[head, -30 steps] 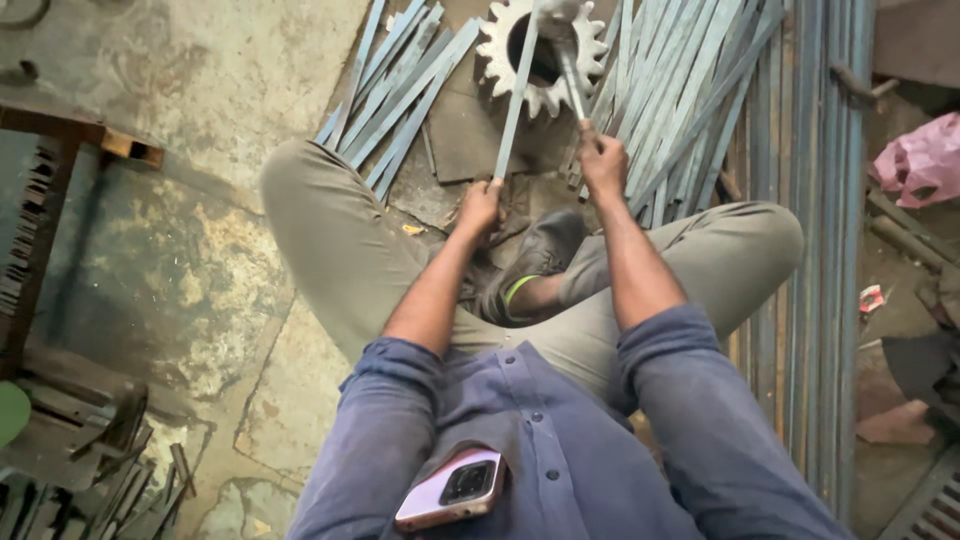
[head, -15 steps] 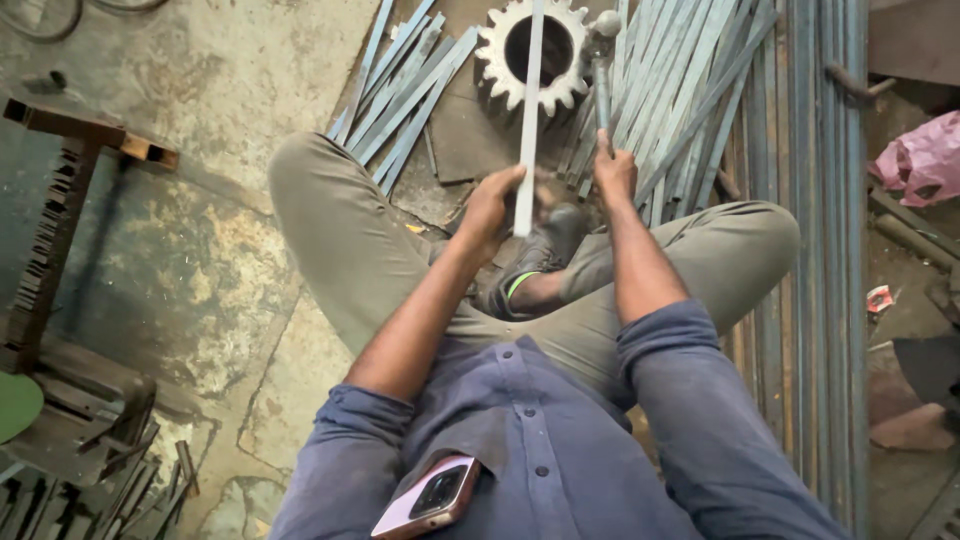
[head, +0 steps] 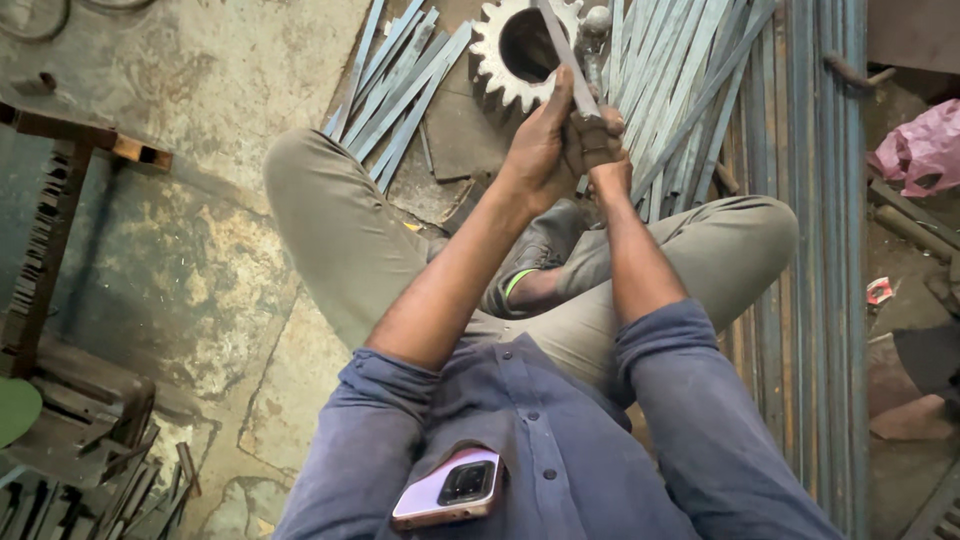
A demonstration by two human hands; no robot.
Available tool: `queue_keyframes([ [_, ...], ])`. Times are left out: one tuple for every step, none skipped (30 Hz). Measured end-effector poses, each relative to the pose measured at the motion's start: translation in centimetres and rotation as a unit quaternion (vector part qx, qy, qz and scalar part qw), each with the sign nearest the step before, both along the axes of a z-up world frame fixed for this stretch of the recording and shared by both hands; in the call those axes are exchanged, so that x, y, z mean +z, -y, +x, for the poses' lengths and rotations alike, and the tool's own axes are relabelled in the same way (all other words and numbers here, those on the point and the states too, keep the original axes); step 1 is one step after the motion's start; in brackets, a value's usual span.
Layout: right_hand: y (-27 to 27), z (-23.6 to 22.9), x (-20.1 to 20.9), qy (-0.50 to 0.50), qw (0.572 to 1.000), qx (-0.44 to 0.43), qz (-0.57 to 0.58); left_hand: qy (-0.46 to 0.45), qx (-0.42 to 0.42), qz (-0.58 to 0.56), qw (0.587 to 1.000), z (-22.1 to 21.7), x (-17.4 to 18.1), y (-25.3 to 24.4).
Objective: The person sits cross-legged on the floor and repeatedly strikes thin metal rods with a hammer. The rods are held against a large white gear-like object placed on the ground. The person picks up rods from a pile, strikes them, and places them back down.
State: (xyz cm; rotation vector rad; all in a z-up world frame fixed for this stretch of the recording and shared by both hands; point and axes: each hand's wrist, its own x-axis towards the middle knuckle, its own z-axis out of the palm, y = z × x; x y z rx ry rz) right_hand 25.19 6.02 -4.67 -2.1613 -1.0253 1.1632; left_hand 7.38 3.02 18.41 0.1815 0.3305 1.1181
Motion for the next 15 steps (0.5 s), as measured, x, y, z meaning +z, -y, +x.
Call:
queue_keyframes([
  [0.0,-0.1,-0.1,0.006,1.0,-0.003,-0.004,-0.001,-0.003,0.003,1.0,0.1,0.0,-0.2],
  [0.0,0.0,-0.2,0.015,1.0,0.0,-0.02,-0.002,-0.006,0.007,1.0,0.1,0.0,-0.4],
  [-0.1,0.1,-0.2,0.023,0.999,0.002,-0.036,-0.003,-0.009,0.01,1.0,0.0,0.0,-0.5],
  [0.0,0.1,-0.3,0.032,0.998,0.004,-0.051,-0.013,-0.013,-0.003,1.0,-0.2,-0.1,-0.3],
  [0.3,0.4,-0.4,-0.016,0.998,0.039,0.042,-0.023,-0.016,-0.017,0.999,-0.5,-0.5,0.1],
  [0.7,0.8,-0.5,-0.065,0.986,0.074,0.134,-0.033,-0.02,-0.031,0.999,-1.1,-1.3,0.4],
  [0.8,1.1,-0.6,-0.113,0.962,0.109,0.223,-0.054,-0.033,-0.002,0.998,-2.0,-2.6,0.8],
  [0.4,0.9,-0.6,-0.056,0.985,0.078,0.147,-0.074,-0.046,0.026,0.996,-3.0,-4.5,1.5],
  [-0.5,0.7,-0.5,0.003,0.997,0.045,0.068,-0.093,-0.06,0.056,0.992,-3.9,-6.9,1.8],
  [-1.1,0.5,-0.2,0.061,0.998,0.012,-0.012,-0.14,-0.125,0.057,0.981,-5.6,-9.8,2.6],
  [-0.9,0.4,0.2,0.025,1.0,-0.009,-0.015,-0.186,-0.189,0.056,0.963,-7.4,-13.2,3.6],
  [-0.7,0.3,0.6,-0.011,0.999,-0.031,-0.018,-0.303,-0.229,0.04,0.924,-8.3,-17.0,3.7],
  [-0.6,-0.1,1.1,-0.049,0.997,-0.051,-0.021,-0.416,-0.264,0.023,0.87,-8.9,-20.8,3.9],
  [-0.6,-0.5,1.6,-0.065,0.996,-0.052,-0.019,-0.553,-0.256,0.006,0.793,-8.9,-24.2,4.8],
  [-0.6,-0.7,2.1,-0.081,0.995,-0.056,-0.017,-0.676,-0.245,-0.012,0.695,-8.8,-27.2,5.2],
])
